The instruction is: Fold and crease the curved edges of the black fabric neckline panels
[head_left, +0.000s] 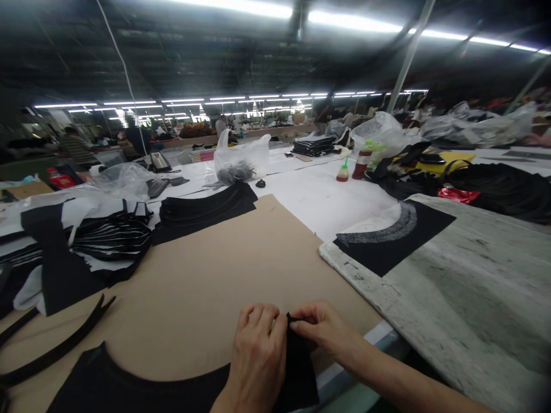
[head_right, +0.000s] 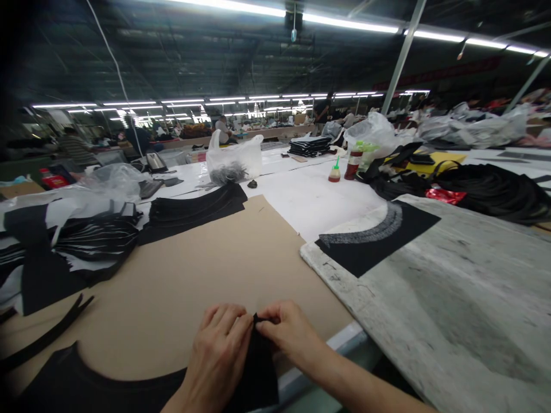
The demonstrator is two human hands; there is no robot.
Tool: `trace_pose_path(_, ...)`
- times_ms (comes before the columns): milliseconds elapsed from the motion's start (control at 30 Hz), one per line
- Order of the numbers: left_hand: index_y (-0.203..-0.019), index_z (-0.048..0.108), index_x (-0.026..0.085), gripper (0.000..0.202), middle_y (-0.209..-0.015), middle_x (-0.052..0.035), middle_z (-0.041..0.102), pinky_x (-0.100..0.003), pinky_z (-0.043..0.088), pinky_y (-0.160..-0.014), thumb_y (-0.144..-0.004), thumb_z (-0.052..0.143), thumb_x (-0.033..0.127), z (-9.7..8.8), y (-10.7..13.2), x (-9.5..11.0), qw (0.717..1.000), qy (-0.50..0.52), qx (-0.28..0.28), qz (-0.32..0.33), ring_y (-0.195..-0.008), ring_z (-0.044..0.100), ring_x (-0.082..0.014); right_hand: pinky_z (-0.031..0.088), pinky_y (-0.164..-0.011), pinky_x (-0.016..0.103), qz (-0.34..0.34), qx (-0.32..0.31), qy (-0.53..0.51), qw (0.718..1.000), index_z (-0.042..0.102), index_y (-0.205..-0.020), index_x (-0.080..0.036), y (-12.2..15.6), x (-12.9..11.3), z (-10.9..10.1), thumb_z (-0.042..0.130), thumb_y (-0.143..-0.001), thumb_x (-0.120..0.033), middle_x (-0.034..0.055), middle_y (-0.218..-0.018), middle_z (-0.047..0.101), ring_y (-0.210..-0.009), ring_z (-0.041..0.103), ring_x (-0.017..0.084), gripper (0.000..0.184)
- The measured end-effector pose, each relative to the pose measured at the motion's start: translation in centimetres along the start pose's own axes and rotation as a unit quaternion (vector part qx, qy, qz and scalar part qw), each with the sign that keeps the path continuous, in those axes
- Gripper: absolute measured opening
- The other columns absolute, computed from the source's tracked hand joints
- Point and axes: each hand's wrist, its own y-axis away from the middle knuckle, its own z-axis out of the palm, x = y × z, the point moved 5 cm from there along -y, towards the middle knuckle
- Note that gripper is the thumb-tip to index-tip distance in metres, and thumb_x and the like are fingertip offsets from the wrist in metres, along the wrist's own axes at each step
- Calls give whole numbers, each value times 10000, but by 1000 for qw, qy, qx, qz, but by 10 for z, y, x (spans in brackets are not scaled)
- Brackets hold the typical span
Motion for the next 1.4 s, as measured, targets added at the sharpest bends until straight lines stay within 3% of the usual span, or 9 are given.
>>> trace_pose_path(233, -910, 615, 150, 192, -856, -50, 628, -385, 379, -881, -874, 449, 61, -3, -1, 9, 997, -60, 40, 27, -818, 556, -190, 267, -482, 216, -66, 45, 137, 987, 598, -597, -148, 1, -4, -1, 515, -716, -288, -24, -550, 432, -549, 375, 103, 202)
trace_pose_path(500, -886, 628, 125, 205, -823, -59, 625, -396, 379, -883, -868, 440, 46, -2, -2, 14, 994, -81, 66, 42, -804, 554, -195, 348, -573, 240, -96, 89, 244, 961, 664, -635, -140, 11, -20, 4, 455, -762, -244, 21, -616, 614, -631, 534, 156, 266)
trace_pose_path(867, -834, 591, 195, 157, -824, -11, 613, -325, 410, -761, -877, 485, 87, -5, -2, -1, 993, 71, 49, -82, -805, 557, -173, 282, -519, 226, -98, 104, 247, 959, 619, -605, -137, 17, -21, 0, 461, -786, -225, -15, -545, 523, -565, 446, 113, 256)
trace_pose_path(1033, -929, 614, 188, 187, -854, -19, 625, -347, 396, -843, -886, 475, 70, -8, -2, 6, 996, 45, 73, -30, -813, 565, -165, 311, -531, 226, -95, 103, 245, 959, 659, -644, -135, 19, -22, 1, 455, -796, -212, 4, -591, 599, -588, 507, 128, 266)
trace_pose_path(1233, -893, 618, 182, 200, -842, -22, 622, -357, 376, -873, -897, 446, 79, -5, -2, 12, 998, 19, 51, -9, -798, 558, -169, 386, -600, 232, -117, 93, 290, 945, 692, -705, -157, 26, -29, 4, 434, -820, -164, 37, -705, 694, -678, 634, 165, 283)
trace_pose_path(1400, -849, 622, 167, 204, -783, -25, 604, -392, 355, -925, -882, 450, 63, -7, -5, 20, 998, -20, 65, 14, -772, 537, -173, 421, -643, 241, -125, 102, 327, 931, 696, -746, -171, 28, -28, 5, 433, -852, -163, 58, -780, 720, -729, 666, 179, 284)
